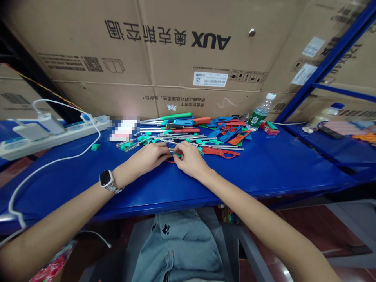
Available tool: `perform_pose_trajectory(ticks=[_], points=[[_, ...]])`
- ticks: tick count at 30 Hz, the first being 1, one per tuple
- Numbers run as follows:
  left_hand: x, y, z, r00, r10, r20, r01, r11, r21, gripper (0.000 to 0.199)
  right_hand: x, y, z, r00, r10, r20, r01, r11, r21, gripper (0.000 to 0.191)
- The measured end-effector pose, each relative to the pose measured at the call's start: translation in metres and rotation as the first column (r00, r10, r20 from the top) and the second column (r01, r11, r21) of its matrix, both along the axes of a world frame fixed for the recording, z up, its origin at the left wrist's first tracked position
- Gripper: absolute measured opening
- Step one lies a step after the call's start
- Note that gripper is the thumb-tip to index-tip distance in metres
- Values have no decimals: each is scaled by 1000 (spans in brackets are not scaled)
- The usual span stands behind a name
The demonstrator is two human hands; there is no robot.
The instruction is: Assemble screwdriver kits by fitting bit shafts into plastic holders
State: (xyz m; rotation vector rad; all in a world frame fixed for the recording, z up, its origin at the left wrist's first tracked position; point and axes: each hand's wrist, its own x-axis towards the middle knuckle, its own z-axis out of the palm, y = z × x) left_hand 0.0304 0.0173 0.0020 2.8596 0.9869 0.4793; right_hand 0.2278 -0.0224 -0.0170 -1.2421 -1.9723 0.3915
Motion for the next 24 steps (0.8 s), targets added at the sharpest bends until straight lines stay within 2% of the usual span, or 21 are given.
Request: perform_pose_trajectory(ticks=[7, 12, 19, 24], points=[[4, 7, -6, 985, 81, 150, -60, 988, -140, 12, -1, 2, 1, 999, -21, -27, 20, 999, -30, 13], [4, 14, -7, 979, 60, 194, -24, 983, -181, 16, 0, 6, 3, 995, -35, -91, 28, 997, -73, 15], [5, 13, -6, 999, -51, 15, 51, 998, 44, 21, 3, 4, 3, 995, -1, -103, -7, 997, -77, 12], [0, 7, -9, 998, -63, -8, 64, 993, 95, 25, 3, 3, 4, 999, 15, -50, -17, 999, -44, 13]])
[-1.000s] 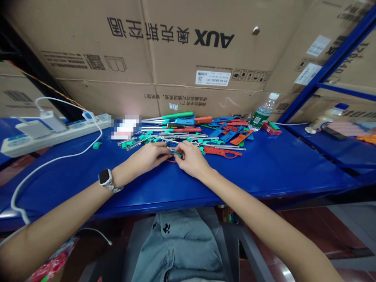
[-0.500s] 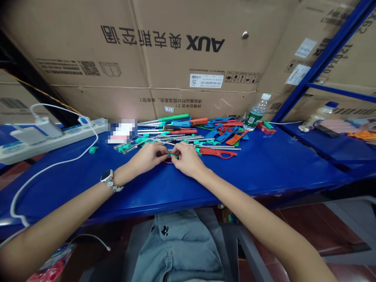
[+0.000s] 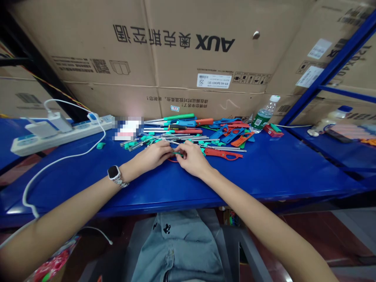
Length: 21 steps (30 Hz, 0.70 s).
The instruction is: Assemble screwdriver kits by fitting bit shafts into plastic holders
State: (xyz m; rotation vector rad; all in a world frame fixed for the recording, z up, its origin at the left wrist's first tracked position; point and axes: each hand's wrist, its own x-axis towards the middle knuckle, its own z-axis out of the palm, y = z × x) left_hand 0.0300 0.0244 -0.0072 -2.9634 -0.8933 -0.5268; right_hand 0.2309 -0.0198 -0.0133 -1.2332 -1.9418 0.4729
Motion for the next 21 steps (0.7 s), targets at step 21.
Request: perform_pose_trajectory(ticks=[21], points=[[-1, -2, -13, 962, 96, 256, -45, 979, -198, 17, 1, 10, 26, 951, 57, 303, -35, 997, -76, 15]])
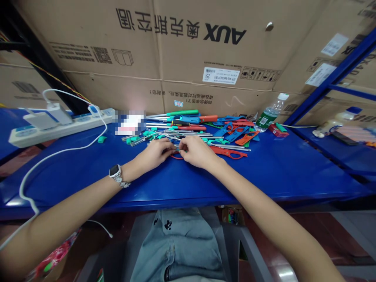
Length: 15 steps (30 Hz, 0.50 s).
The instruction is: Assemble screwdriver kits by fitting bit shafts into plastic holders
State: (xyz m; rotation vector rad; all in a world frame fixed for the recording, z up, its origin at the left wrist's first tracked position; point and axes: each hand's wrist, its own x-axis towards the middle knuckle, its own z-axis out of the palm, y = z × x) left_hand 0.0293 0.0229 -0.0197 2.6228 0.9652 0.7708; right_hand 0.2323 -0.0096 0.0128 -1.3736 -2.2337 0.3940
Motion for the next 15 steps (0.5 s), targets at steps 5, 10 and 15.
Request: perform_pose_trajectory(ticks=[5, 10, 15], points=[[0, 2, 0, 999, -13, -31, 12, 1000, -16, 18, -2, 9, 10, 996, 17, 85, -10, 997, -83, 18], [1, 2, -3, 1000, -12, 12, 12, 1000, -11, 18, -6, 6, 17, 981, 1, 196, 14, 997, -78, 12], [0, 2, -5, 999, -15, 29, 15, 1000, -16, 19, -13, -15, 8, 929, -130, 346, 106, 991, 88, 10]])
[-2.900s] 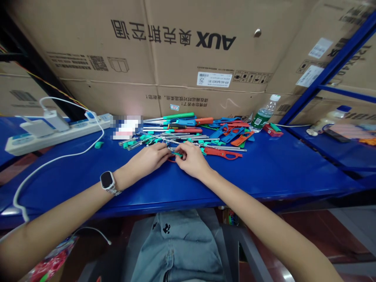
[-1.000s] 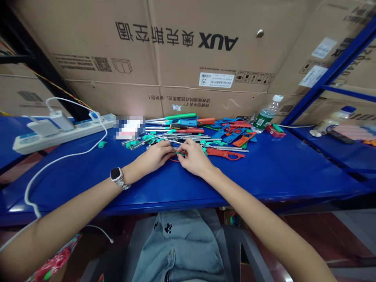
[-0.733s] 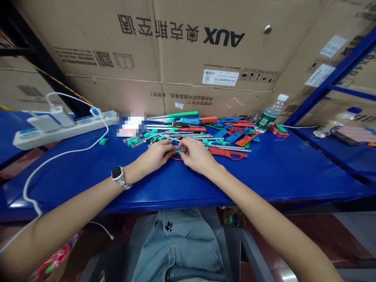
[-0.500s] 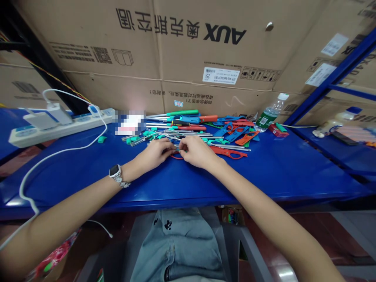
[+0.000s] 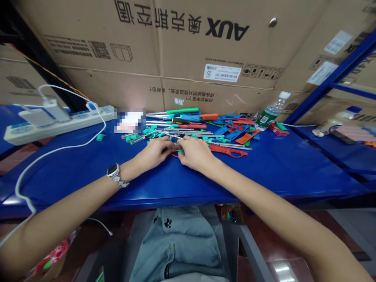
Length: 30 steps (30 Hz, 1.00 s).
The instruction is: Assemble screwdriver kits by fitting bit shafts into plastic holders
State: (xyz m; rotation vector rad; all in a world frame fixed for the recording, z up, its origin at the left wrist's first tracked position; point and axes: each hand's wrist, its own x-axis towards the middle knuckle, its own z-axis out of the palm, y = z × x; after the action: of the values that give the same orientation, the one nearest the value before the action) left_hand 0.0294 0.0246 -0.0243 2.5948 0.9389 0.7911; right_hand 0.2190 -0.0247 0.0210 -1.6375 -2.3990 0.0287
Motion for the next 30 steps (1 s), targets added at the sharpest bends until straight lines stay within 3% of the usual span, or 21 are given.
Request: perform_pose_trajectory(ticks=[4, 11, 30], points=[[0, 1, -2, 1000, -2, 5, 2, 1000, 32, 18, -5, -11, -3, 995, -52, 80, 49, 998, 40, 17], [1, 3, -7, 999, -26, 45, 23, 997, 71, 21, -9, -13, 0, 990, -35, 135, 34, 999, 10, 28], [4, -3, -2, 1000, 13, -14, -12, 1000, 29, 19, -6, -9, -3, 994, -61, 95, 62, 998, -8, 19]])
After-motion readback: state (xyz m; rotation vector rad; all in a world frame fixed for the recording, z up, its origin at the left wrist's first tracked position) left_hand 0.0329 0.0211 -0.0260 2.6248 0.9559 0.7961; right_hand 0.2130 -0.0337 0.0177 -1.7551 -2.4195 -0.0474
